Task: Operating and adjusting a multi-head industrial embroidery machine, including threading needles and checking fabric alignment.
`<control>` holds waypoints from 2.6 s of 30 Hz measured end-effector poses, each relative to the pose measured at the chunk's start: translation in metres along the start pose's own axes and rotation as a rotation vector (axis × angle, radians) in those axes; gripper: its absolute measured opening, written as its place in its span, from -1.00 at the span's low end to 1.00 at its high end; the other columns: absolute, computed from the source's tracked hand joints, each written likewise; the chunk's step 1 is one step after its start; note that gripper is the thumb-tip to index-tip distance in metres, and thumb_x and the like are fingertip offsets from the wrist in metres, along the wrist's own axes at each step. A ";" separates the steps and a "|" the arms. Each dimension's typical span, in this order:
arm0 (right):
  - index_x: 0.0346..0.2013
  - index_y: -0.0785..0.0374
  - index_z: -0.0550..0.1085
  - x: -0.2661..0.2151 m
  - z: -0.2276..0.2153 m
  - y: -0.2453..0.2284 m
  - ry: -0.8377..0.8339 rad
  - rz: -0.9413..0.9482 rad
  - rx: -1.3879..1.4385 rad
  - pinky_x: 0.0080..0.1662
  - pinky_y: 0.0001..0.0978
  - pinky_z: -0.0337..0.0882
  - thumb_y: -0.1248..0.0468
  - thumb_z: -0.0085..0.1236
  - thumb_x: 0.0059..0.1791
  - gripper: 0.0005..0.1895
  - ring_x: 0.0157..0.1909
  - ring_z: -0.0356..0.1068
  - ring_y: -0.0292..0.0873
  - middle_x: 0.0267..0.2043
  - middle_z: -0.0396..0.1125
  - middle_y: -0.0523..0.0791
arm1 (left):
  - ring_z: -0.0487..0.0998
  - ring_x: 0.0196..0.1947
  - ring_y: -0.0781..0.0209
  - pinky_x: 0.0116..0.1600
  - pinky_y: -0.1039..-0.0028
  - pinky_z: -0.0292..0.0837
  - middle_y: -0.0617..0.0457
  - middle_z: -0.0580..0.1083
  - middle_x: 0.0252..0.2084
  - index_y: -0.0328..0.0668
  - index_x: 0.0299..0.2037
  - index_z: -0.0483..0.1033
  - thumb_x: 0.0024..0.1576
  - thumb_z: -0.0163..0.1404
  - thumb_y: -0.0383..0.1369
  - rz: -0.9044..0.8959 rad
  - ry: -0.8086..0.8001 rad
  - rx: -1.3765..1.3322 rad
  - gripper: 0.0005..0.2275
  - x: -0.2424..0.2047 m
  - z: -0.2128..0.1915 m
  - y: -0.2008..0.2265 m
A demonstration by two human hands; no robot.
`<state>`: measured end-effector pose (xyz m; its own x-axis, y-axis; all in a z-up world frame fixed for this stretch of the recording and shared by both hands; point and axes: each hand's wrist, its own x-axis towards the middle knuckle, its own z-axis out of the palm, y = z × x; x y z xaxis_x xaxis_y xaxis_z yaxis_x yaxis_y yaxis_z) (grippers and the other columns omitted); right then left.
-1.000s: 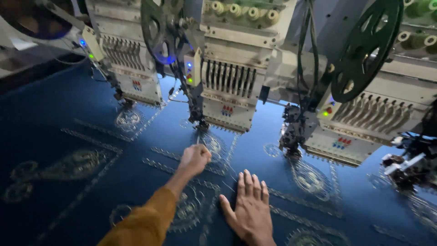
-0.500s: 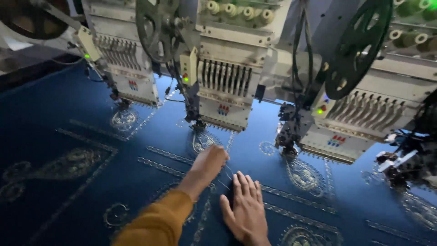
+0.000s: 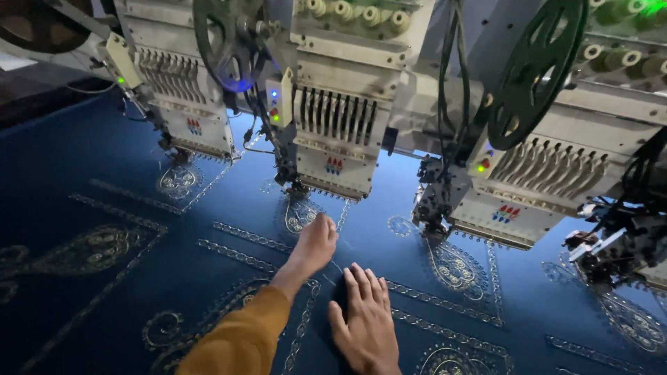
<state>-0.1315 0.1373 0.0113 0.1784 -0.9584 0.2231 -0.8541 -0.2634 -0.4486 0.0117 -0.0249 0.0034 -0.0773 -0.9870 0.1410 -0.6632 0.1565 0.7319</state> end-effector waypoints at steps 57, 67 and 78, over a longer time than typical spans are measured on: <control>0.41 0.11 0.24 -0.037 -0.070 0.062 0.293 0.348 0.691 0.32 -0.17 0.28 -0.13 -0.29 -0.03 -0.24 0.39 0.35 -0.10 0.39 0.36 -0.08 | 0.48 -0.22 -0.02 -0.08 0.24 0.45 -0.01 0.46 -0.32 -0.13 -0.34 0.53 0.06 0.16 -0.35 0.151 0.286 0.578 -0.90 -0.054 0.117 0.103; 0.40 -0.04 0.23 -0.031 -0.093 0.048 0.266 0.490 0.621 -0.12 -0.21 0.40 0.06 -0.32 -0.06 -0.31 -0.31 0.45 -0.23 0.34 0.42 -0.27 | 0.58 -0.05 -0.43 0.01 -0.09 0.48 -0.28 0.57 -0.09 -0.20 -0.06 0.34 0.23 -0.05 -0.32 -0.272 -0.011 0.082 -0.82 -0.084 0.078 0.111; 0.39 -0.10 0.27 -0.046 -0.115 0.040 0.053 0.577 0.620 -0.23 -0.42 0.40 0.23 -0.21 -0.02 -0.36 -0.48 0.26 -0.31 0.39 0.39 -0.32 | 0.50 -0.35 0.26 -0.29 0.61 0.54 0.01 0.48 -0.28 -0.32 -0.16 0.46 0.34 -0.27 -0.55 -0.131 0.101 0.102 -0.81 -0.137 0.001 0.103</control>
<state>-0.2302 0.1834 0.0825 -0.2398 -0.9587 -0.1529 -0.3791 0.2375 -0.8944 -0.0468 0.1263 0.0593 0.0870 -0.9891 0.1189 -0.7352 0.0168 0.6776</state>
